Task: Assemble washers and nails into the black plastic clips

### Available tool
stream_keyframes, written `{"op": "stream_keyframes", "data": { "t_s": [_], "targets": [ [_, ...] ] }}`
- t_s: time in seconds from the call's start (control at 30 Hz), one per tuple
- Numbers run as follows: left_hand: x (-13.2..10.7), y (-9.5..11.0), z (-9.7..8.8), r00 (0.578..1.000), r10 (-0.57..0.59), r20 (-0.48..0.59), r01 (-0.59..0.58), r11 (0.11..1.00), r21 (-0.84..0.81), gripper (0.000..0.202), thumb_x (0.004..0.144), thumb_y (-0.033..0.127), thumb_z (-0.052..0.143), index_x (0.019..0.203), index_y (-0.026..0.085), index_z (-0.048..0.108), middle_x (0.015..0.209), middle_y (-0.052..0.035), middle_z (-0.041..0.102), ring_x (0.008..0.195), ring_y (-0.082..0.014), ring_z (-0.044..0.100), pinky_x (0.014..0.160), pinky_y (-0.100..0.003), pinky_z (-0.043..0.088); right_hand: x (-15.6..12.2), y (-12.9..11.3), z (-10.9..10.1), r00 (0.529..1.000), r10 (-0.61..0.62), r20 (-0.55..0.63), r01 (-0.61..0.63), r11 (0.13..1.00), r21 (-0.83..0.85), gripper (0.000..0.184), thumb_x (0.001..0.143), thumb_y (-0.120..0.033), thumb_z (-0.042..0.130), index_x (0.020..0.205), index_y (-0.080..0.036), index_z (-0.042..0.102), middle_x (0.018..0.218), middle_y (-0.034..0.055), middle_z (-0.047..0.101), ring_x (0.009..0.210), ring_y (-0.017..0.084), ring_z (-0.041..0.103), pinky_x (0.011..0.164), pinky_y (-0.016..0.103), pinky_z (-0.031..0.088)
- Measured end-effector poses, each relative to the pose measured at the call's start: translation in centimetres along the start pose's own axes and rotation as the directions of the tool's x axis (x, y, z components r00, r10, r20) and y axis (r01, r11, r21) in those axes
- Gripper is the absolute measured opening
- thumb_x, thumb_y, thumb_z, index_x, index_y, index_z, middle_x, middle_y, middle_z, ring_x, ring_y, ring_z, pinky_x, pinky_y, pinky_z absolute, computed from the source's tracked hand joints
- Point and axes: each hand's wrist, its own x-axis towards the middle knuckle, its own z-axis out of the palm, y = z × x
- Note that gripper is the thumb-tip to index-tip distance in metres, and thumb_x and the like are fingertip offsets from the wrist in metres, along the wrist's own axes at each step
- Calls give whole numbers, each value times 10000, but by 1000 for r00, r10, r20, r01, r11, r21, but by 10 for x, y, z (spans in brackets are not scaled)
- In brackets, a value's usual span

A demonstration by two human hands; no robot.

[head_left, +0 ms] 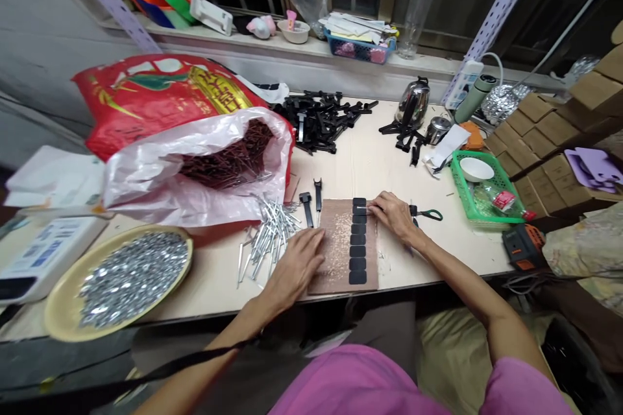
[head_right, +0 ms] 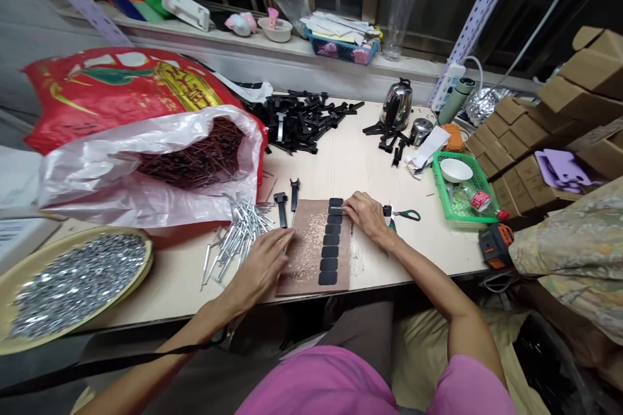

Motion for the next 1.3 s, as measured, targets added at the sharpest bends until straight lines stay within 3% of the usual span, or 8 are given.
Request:
{"op": "stream_keyframes", "data": {
  "t_s": [0.2, 0.33, 0.47, 0.6, 0.67, 0.73, 0.87, 1.3],
  "targets": [
    [-11, 2, 40, 969, 232, 88, -247, 936, 251, 701, 943, 445, 323, 1502, 147, 20, 1519, -187, 295, 1430, -333, 153, 1067, -526, 352, 29, 31, 8, 998, -39, 53, 44, 995, -91, 178, 936, -242, 502, 888, -161, 653, 891, 61, 623, 861, 168, 517, 663, 262, 406],
    [-14, -1, 44, 977, 199, 77, -213, 931, 296, 746, 943, 451, 311, 1488, 153, -102, 1539, -203, 225, 1426, -348, 122, 1064, -548, 348, -11, 7, 16, 966, -252, 58, 255, 965, -56, 255, 958, -157, 420, 823, -147, 636, 777, 46, 603, 751, 142, 507, 600, 246, 394],
    [-15, 1, 42, 981, 175, 78, -191, 940, 284, 708, 958, 388, 295, 1484, 159, -120, 1555, -201, 157, 1428, -337, 80, 1073, -547, 343, -68, -22, 13, 642, -764, 67, 752, 645, 139, 304, 965, -153, 393, 758, -196, 612, 692, -2, 563, 683, 116, 496, 573, 240, 372],
    [-14, 4, 41, 983, 169, 77, -184, 943, 278, 689, 964, 362, 290, 1484, 172, -121, 1566, -181, 117, 1428, -315, 38, 1079, -522, 354, -31, -1, 7, 925, -373, 69, 371, 928, 34, 300, 984, -193, 356, 866, -176, 632, 759, 30, 592, 698, 135, 490, 584, 258, 411],
    [-14, 4, 41, 984, 162, 69, -175, 942, 287, 685, 964, 354, 292, 1486, 171, -113, 1566, -179, 113, 1427, -311, 24, 1078, -518, 359, -5, 14, 10, 978, -201, 62, 204, 978, -48, 294, 976, -193, 372, 847, -145, 631, 800, 58, 597, 746, 153, 495, 588, 273, 427],
    [-14, 4, 41, 985, 164, 61, -175, 940, 295, 678, 965, 340, 291, 1488, 162, -101, 1565, -183, 111, 1427, -311, 15, 1078, -524, 358, -2, 17, 16, 956, -269, 117, 275, 961, -38, 323, 974, -157, 347, 814, -152, 627, 753, 39, 575, 716, 145, 483, 573, 263, 424],
    [-14, 4, 40, 980, 183, 74, -197, 937, 288, 679, 963, 324, 296, 1488, 147, -98, 1565, -191, 93, 1427, -316, 3, 1085, -539, 340, -46, 0, 30, 762, -636, 123, 634, 771, 59, 348, 974, -101, 307, 827, -193, 609, 697, -4, 535, 696, 121, 468, 582, 237, 389],
    [-13, -1, 42, 980, 175, 97, -194, 945, 265, 682, 961, 341, 305, 1490, 122, -66, 1553, -218, 147, 1432, -322, 9, 1109, -570, 271, -57, -4, 34, 860, -509, 32, 510, 858, -58, 371, 995, -256, 326, 790, -163, 621, 688, 30, 538, 722, 147, 486, 591, 243, 367]
  ]
}}
